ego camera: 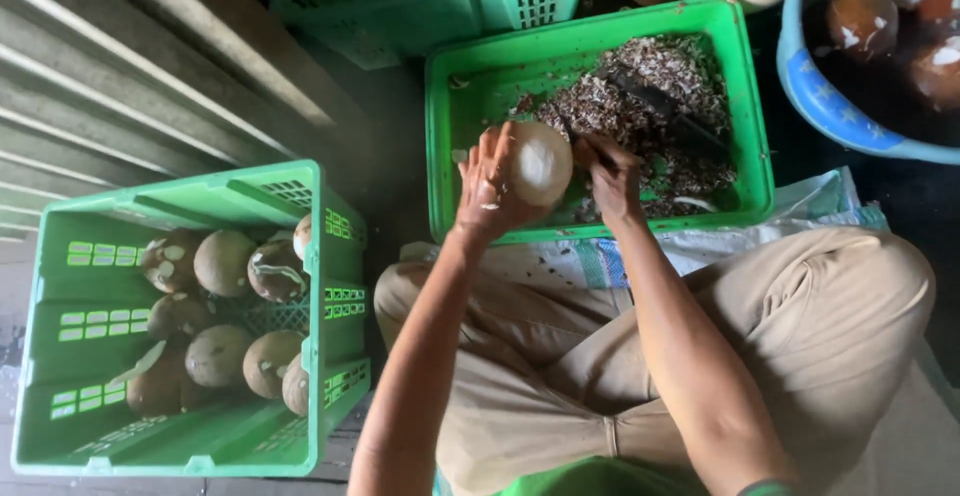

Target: The person sits on the floor and uses a knife to peel the brown husk off a coconut, revealing the white shell underneath. The person rotates the coconut to remove the husk from all sides, with the debris falling into a green tray.

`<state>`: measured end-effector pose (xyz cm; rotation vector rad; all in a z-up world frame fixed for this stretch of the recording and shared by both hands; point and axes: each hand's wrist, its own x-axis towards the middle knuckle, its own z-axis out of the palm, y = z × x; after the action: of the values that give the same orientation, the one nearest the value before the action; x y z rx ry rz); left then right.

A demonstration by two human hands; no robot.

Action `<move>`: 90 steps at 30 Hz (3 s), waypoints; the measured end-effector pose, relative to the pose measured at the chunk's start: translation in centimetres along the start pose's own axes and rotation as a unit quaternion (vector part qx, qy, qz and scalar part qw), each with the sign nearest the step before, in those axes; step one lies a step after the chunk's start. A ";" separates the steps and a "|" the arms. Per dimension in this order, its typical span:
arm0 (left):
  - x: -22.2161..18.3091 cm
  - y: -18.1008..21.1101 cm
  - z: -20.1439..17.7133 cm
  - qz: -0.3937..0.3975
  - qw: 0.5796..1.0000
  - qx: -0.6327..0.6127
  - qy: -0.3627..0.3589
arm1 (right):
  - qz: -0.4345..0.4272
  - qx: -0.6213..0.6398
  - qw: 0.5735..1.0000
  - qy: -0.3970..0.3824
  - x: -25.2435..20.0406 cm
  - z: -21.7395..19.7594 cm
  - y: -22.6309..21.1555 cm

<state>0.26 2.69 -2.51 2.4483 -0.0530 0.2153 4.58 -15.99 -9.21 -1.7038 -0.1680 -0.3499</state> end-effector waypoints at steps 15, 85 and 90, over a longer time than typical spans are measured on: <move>-0.5 0.2 2.4 0.034 0.999 -0.007 0.019 | -0.234 -0.141 0.961 -0.048 2.2 0.4 -5.2; 0.9 2.7 -0.1 0.009 1.000 -0.021 -0.004 | -0.132 -0.059 0.979 -0.141 3.2 -1.3 -8.1; 0.6 2.6 1.1 0.002 1.000 0.012 0.014 | -0.141 -0.018 0.988 0.065 1.2 -0.5 -1.7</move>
<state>0.80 -0.03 -1.62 2.4697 -0.0432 0.2521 5.10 -16.34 -7.20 -1.6897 -0.3097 -0.6754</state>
